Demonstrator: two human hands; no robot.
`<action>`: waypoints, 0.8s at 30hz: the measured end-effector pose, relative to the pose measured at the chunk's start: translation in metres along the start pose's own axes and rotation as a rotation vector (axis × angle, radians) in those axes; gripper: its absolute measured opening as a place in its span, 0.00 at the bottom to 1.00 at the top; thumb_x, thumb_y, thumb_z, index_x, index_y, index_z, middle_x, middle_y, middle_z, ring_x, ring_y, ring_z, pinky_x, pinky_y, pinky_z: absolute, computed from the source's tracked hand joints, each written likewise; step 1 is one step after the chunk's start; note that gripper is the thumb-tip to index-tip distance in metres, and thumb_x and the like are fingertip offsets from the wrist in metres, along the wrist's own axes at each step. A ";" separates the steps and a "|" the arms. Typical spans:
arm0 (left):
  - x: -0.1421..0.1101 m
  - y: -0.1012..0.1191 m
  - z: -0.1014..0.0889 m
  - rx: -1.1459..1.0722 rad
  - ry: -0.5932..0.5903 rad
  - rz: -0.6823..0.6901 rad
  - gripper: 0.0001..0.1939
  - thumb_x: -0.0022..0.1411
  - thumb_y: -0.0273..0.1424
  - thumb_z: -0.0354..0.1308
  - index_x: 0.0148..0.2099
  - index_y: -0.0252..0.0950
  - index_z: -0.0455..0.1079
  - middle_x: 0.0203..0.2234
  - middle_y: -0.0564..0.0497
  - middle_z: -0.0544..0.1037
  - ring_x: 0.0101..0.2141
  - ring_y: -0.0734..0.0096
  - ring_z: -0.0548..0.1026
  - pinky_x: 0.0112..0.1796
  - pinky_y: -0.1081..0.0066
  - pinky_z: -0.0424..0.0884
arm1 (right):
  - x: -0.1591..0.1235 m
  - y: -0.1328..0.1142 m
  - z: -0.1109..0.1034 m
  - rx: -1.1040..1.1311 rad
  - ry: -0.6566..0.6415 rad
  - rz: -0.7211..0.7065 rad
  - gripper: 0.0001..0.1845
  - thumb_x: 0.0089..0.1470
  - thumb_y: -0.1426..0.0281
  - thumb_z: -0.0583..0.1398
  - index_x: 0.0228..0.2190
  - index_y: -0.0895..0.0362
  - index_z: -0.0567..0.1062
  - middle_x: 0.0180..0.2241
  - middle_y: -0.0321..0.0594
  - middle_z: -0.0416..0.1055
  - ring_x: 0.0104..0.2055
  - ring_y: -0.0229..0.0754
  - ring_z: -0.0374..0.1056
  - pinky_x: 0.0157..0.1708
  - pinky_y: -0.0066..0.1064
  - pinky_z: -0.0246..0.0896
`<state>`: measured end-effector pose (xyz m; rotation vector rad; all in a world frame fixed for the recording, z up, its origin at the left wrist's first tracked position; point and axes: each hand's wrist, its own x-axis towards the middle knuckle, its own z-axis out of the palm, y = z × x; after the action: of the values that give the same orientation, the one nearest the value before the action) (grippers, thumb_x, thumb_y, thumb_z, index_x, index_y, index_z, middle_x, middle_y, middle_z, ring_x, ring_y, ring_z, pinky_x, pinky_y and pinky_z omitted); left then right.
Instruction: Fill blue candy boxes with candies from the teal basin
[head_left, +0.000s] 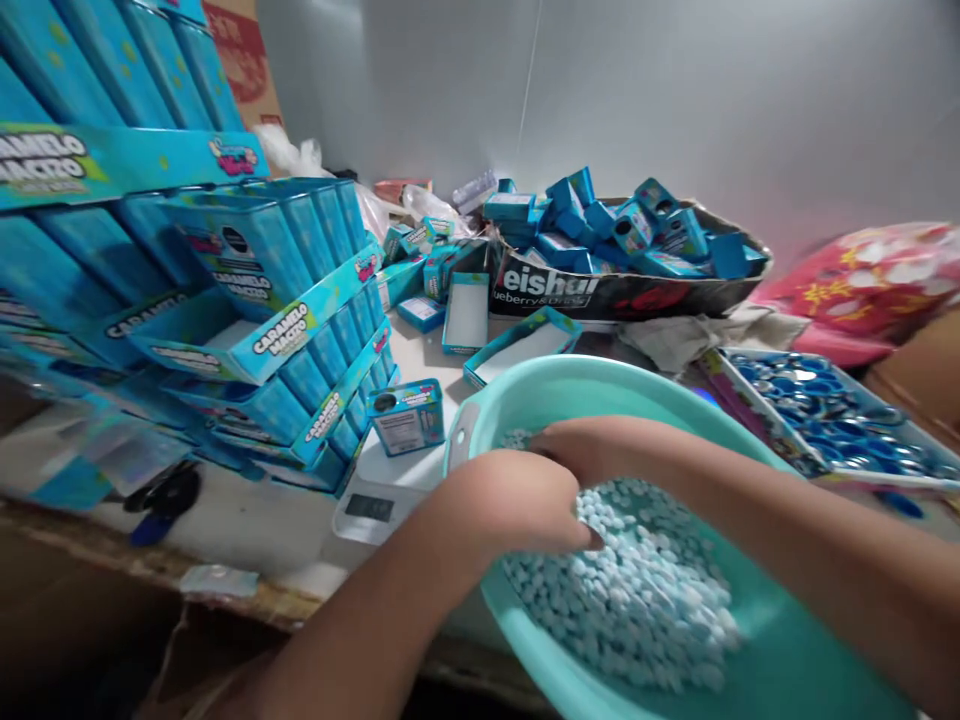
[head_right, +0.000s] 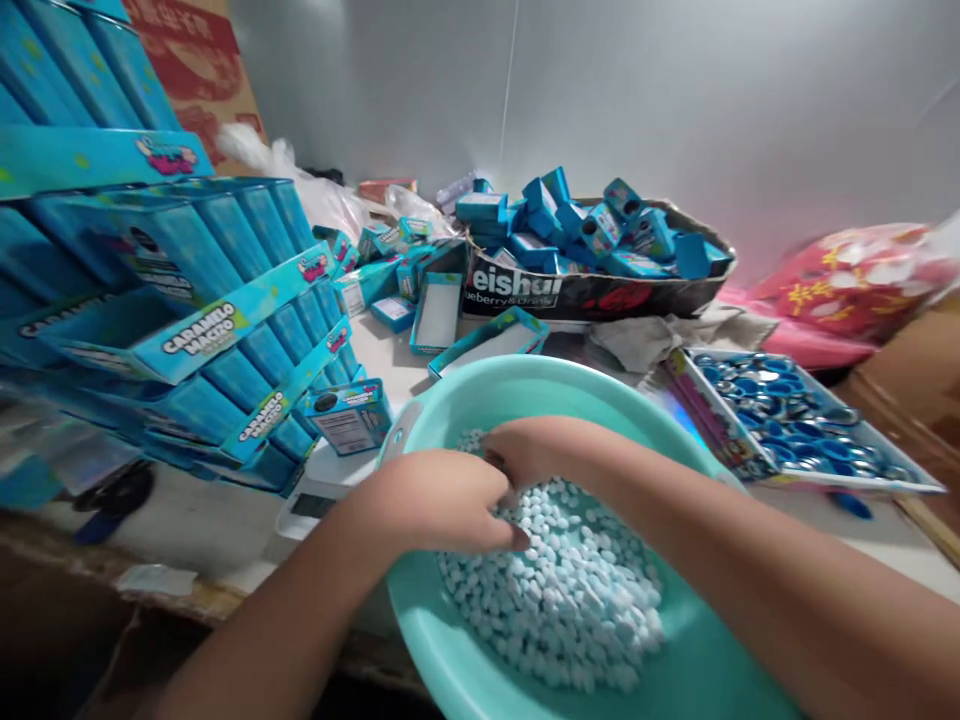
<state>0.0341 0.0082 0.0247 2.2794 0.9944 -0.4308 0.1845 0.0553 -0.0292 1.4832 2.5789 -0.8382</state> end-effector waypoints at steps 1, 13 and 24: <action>-0.002 0.003 0.001 0.022 -0.019 0.003 0.27 0.64 0.51 0.55 0.49 0.33 0.79 0.39 0.44 0.82 0.35 0.57 0.77 0.27 0.66 0.62 | -0.002 -0.001 -0.001 -0.025 -0.062 -0.030 0.16 0.34 0.88 0.68 0.24 0.57 0.79 0.21 0.29 0.69 0.24 0.37 0.61 0.25 0.26 0.50; -0.006 0.007 0.000 0.040 -0.138 0.113 0.28 0.67 0.48 0.54 0.57 0.33 0.76 0.38 0.43 0.81 0.36 0.56 0.78 0.33 0.63 0.68 | 0.000 -0.005 0.004 -0.174 -0.205 0.000 0.13 0.43 0.85 0.63 0.28 0.55 0.77 0.21 0.29 0.66 0.23 0.38 0.56 0.23 0.28 0.43; -0.001 0.002 0.000 0.014 -0.121 0.046 0.28 0.66 0.49 0.55 0.57 0.33 0.75 0.46 0.41 0.80 0.44 0.52 0.78 0.42 0.62 0.72 | -0.005 -0.008 -0.030 0.012 -0.091 -0.150 0.07 0.51 0.76 0.61 0.29 0.54 0.79 0.26 0.33 0.73 0.26 0.39 0.65 0.26 0.28 0.53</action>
<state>0.0346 0.0064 0.0262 2.2551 0.8793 -0.5505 0.1872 0.0623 0.0016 1.2352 2.6472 -0.9155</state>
